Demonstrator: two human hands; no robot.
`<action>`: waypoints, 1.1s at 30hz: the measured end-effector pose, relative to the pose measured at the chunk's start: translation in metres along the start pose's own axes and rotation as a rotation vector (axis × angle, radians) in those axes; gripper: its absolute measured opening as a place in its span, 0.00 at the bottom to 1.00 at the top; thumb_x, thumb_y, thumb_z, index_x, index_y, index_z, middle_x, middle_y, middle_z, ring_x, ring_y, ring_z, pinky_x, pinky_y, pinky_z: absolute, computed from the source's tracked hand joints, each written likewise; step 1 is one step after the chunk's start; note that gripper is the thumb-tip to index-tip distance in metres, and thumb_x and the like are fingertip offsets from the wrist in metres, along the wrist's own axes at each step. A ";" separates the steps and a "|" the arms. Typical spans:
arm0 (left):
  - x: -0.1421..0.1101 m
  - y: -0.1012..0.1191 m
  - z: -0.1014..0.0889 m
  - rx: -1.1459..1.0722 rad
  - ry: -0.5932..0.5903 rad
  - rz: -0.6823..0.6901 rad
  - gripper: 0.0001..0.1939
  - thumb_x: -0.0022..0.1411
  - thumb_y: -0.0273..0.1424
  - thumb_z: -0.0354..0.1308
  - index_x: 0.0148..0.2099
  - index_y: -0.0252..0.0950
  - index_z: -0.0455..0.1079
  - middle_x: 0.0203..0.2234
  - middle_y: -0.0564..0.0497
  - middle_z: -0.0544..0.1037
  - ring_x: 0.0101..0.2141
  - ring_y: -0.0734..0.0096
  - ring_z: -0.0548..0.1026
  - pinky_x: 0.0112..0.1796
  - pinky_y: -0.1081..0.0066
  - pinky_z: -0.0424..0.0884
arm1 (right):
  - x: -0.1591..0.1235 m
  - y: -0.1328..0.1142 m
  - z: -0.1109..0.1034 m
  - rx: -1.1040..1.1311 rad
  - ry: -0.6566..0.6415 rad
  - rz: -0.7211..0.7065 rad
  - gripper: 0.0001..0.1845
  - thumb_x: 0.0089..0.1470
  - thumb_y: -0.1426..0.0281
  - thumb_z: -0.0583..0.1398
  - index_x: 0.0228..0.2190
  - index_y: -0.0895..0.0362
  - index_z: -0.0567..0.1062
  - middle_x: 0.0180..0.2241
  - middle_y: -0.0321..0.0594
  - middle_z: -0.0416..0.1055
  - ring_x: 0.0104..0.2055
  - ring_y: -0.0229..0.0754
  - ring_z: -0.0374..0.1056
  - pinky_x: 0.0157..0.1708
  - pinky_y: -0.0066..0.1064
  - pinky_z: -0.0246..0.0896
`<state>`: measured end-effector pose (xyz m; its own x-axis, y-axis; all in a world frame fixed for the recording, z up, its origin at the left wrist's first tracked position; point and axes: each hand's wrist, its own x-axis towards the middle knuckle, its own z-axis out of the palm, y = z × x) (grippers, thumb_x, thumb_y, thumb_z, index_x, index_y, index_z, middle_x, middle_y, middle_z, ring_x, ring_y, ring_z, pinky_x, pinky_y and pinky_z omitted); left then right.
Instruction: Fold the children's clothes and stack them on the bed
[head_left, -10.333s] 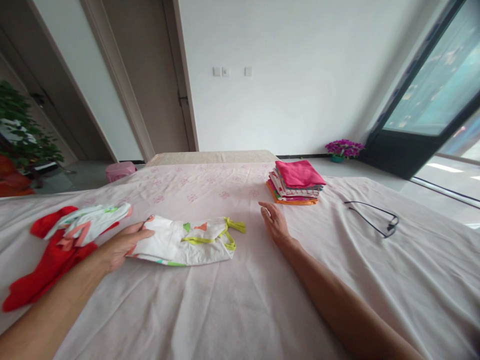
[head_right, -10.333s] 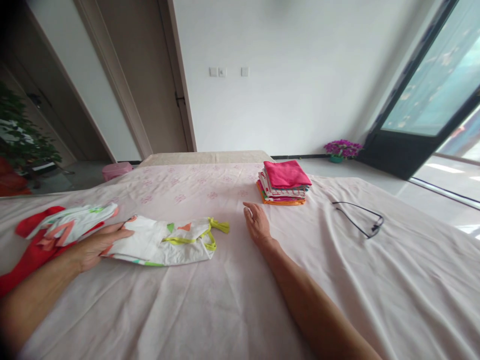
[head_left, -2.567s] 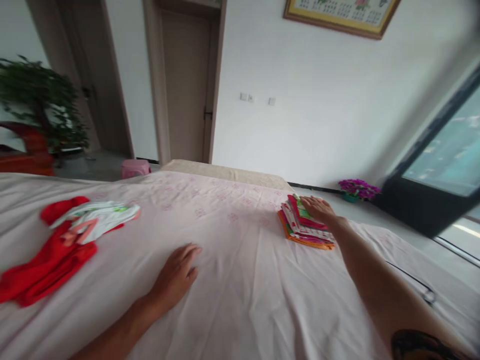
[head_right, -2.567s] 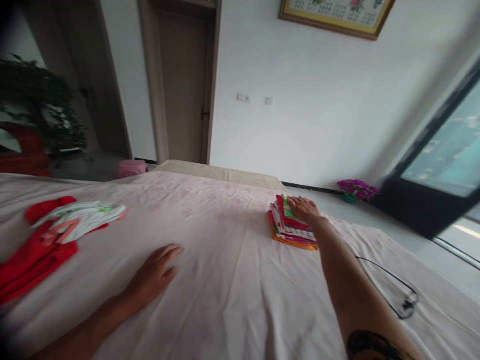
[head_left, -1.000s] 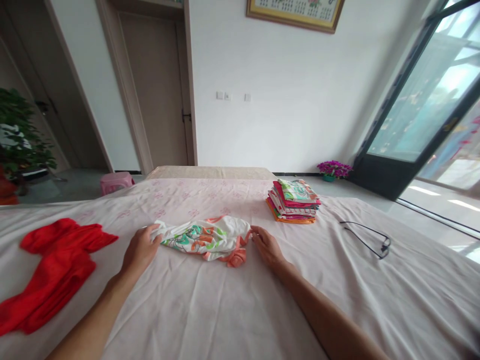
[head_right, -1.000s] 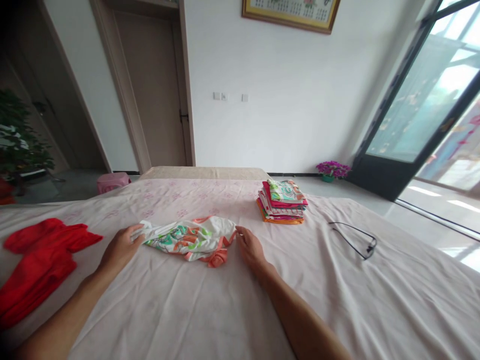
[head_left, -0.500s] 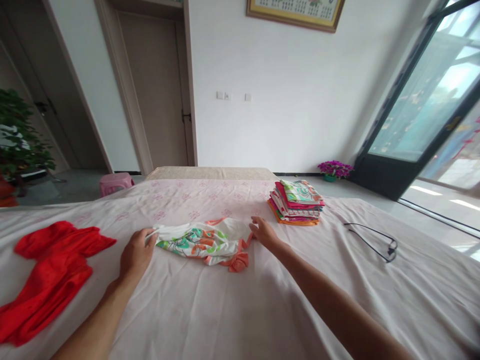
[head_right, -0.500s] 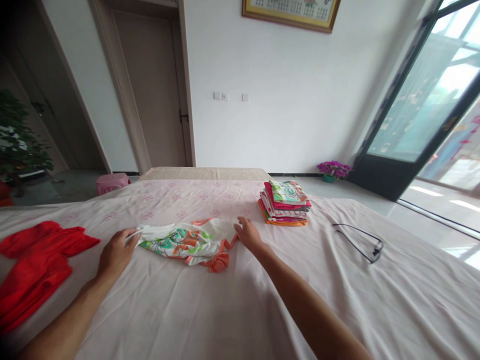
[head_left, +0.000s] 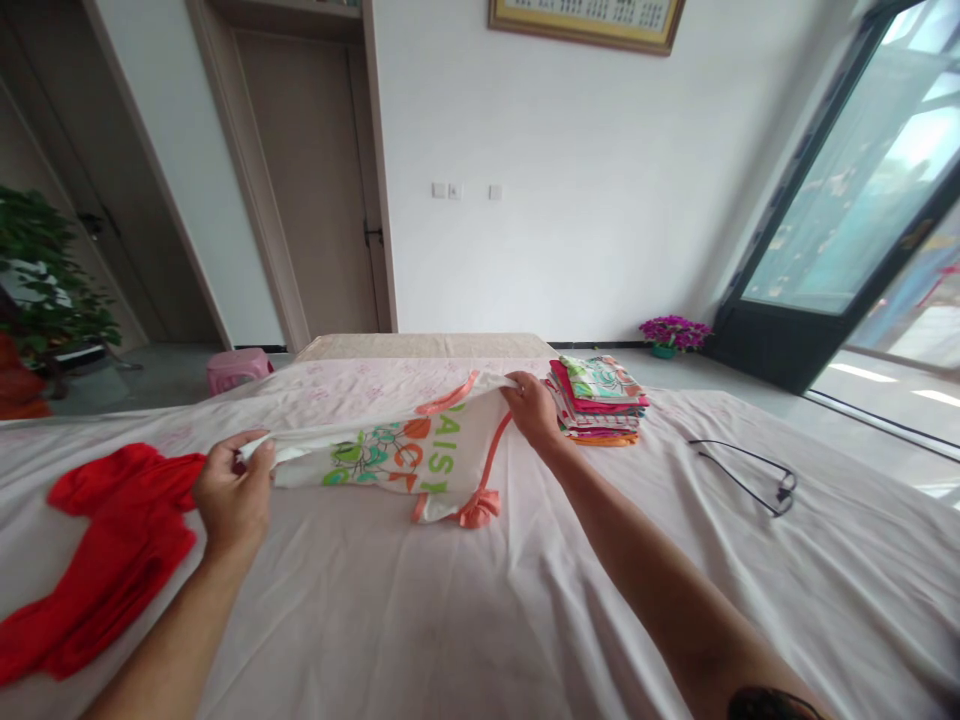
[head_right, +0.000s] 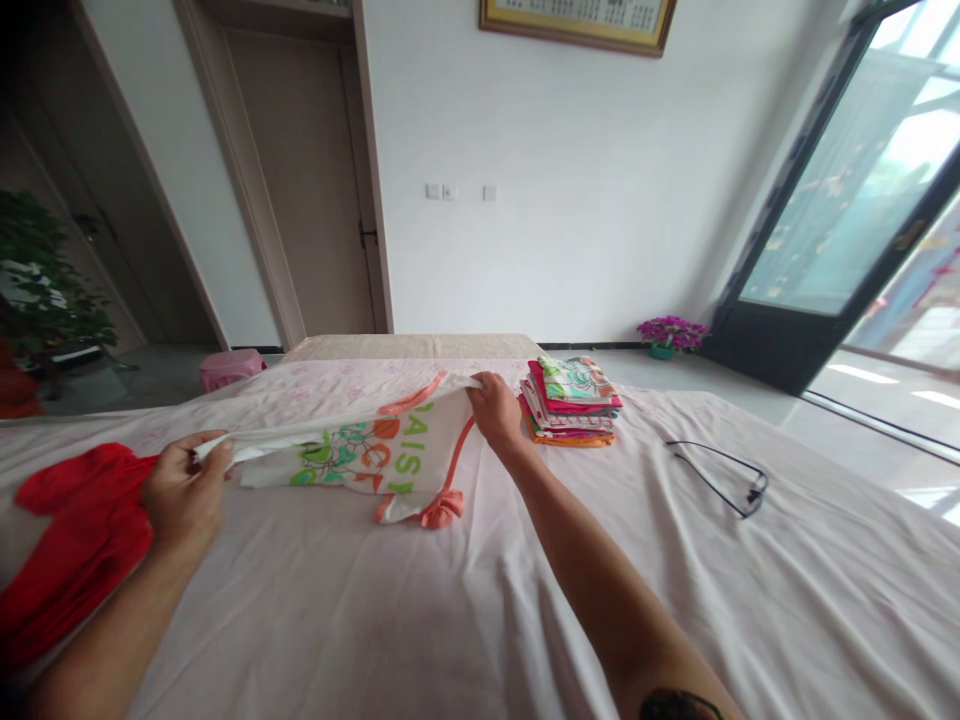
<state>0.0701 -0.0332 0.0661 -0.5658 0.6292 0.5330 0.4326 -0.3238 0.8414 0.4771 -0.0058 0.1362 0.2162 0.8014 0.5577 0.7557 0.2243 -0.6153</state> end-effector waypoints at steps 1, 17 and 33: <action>0.002 0.013 0.001 -0.086 0.038 -0.010 0.21 0.55 0.44 0.61 0.47 0.36 0.71 0.25 0.57 0.70 0.21 0.77 0.66 0.26 0.72 0.68 | 0.003 -0.006 -0.009 0.093 0.046 0.003 0.12 0.55 0.63 0.56 0.36 0.55 0.76 0.32 0.39 0.74 0.35 0.43 0.69 0.34 0.31 0.62; 0.005 0.129 0.014 -0.437 -0.064 -0.072 0.18 0.61 0.38 0.58 0.53 0.46 0.65 0.53 0.55 0.74 0.53 0.57 0.74 0.51 0.51 0.75 | 0.026 -0.038 -0.055 0.842 0.134 0.087 0.15 0.52 0.56 0.61 0.33 0.55 0.70 0.21 0.29 0.63 0.18 0.32 0.60 0.16 0.21 0.58; -0.027 -0.027 -0.003 0.433 -1.004 0.172 0.21 0.54 0.43 0.61 0.48 0.41 0.73 0.46 0.49 0.78 0.47 0.59 0.76 0.49 0.65 0.72 | -0.076 0.024 -0.027 0.016 -0.778 -0.224 0.14 0.51 0.62 0.64 0.40 0.52 0.79 0.38 0.39 0.77 0.38 0.44 0.71 0.37 0.31 0.64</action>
<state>0.0716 -0.0435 0.0288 0.2673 0.9501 0.1607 0.7704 -0.3109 0.5566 0.4952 -0.0767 0.0941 -0.4362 0.8912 0.1248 0.7195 0.4287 -0.5463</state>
